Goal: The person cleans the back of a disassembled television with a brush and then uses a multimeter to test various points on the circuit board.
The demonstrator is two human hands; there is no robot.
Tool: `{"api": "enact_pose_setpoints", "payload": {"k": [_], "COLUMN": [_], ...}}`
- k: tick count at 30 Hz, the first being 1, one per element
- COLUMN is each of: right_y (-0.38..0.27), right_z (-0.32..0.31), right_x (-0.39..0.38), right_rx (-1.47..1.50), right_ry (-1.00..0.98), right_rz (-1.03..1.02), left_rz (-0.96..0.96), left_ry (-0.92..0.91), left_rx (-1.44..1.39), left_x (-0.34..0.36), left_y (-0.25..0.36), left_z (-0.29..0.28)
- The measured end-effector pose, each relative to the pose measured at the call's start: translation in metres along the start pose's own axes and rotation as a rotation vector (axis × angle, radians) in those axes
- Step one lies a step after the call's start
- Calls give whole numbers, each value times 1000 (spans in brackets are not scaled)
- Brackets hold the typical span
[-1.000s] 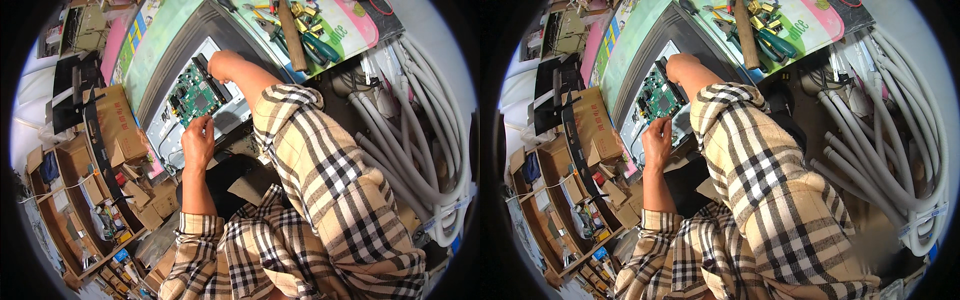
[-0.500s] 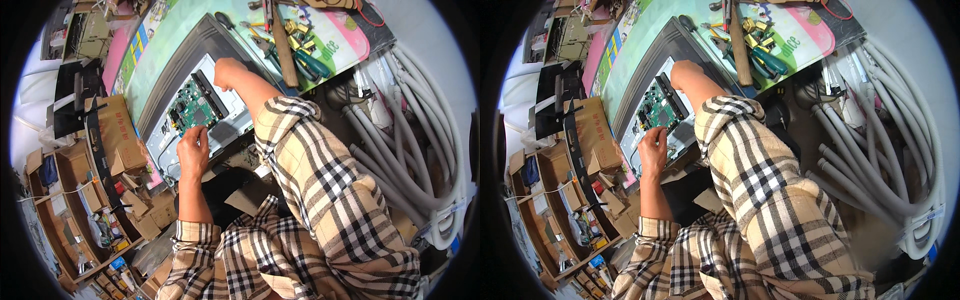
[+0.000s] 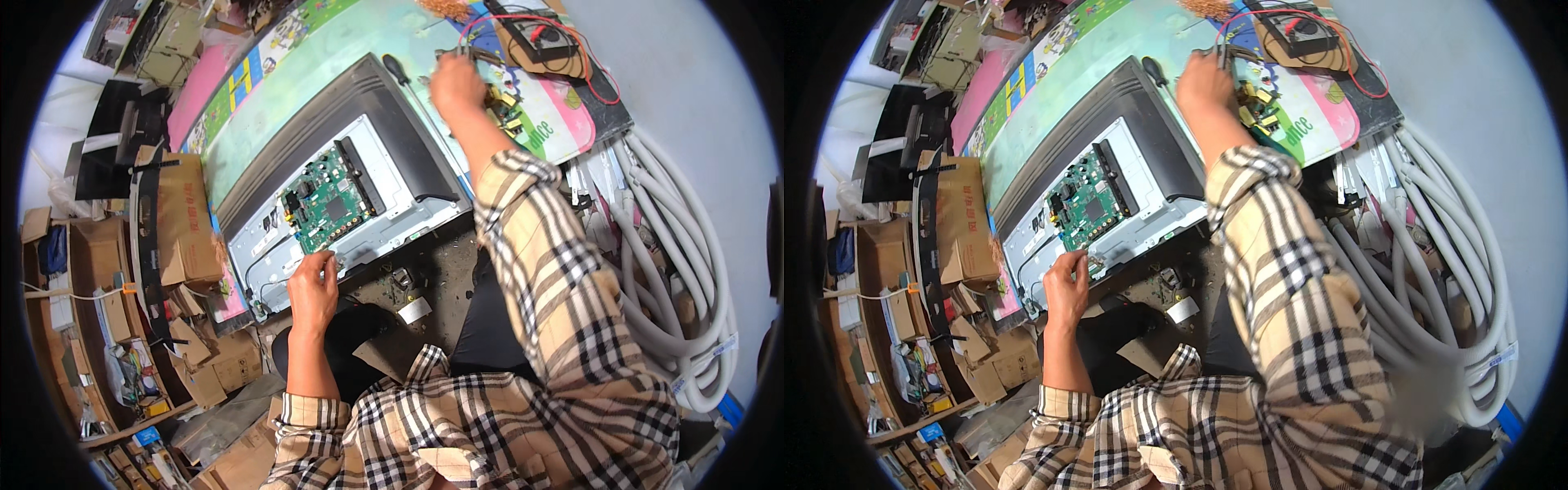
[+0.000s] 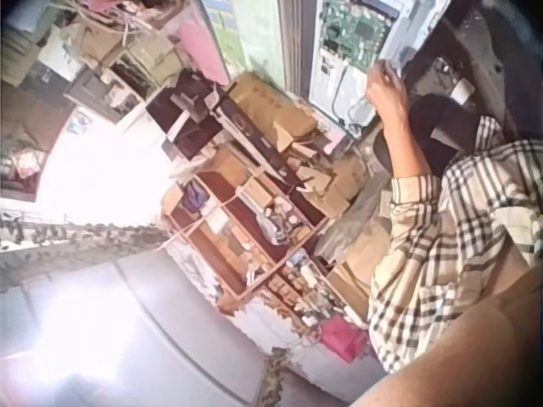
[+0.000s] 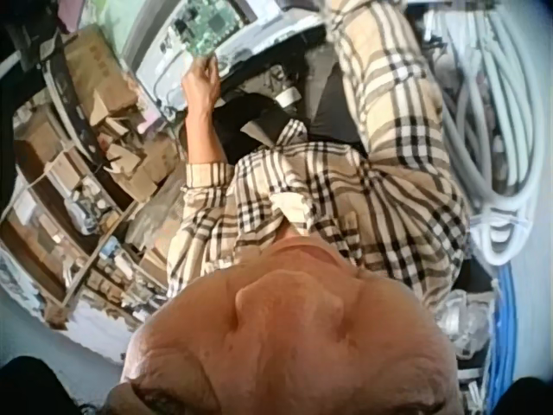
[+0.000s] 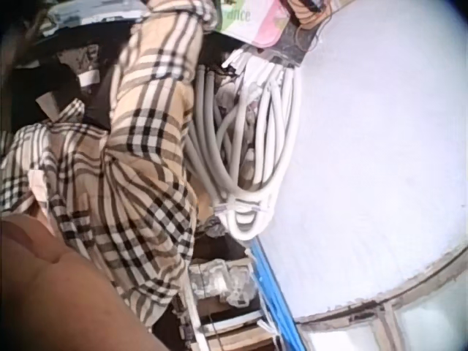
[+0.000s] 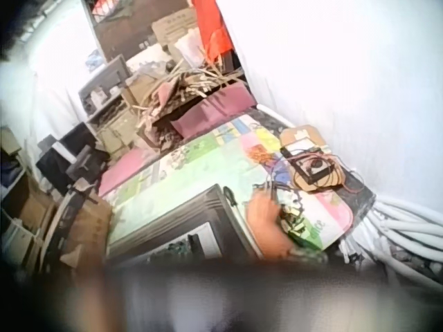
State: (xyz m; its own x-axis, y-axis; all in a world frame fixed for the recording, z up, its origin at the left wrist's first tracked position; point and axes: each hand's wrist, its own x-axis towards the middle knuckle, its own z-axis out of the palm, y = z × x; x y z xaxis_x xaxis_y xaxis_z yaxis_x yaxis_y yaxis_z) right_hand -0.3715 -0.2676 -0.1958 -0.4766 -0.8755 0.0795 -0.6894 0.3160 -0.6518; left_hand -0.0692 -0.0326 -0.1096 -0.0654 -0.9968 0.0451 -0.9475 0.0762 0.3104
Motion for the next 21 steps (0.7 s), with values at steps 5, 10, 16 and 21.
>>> {"api": "enact_pose_setpoints", "payload": {"k": [5, 10, 16, 21], "right_y": [37, 37, 26, 30], "right_z": [0, -12, 9, -8], "right_x": [52, 70, 75, 78], "right_rx": [-281, -270, -208, -259], "right_ry": [111, -250, -277, -348], "right_rz": [6, 80, 84, 78], "left_rz": [-39, -152, -84, 29], "left_ry": [-21, -76, -44, -67], "left_rx": [-7, 13, -68, -98], "left_x": [-31, -51, -54, -40], "left_y": [-21, -30, -14, 1], "left_z": [-6, -8, 1, 7]}}
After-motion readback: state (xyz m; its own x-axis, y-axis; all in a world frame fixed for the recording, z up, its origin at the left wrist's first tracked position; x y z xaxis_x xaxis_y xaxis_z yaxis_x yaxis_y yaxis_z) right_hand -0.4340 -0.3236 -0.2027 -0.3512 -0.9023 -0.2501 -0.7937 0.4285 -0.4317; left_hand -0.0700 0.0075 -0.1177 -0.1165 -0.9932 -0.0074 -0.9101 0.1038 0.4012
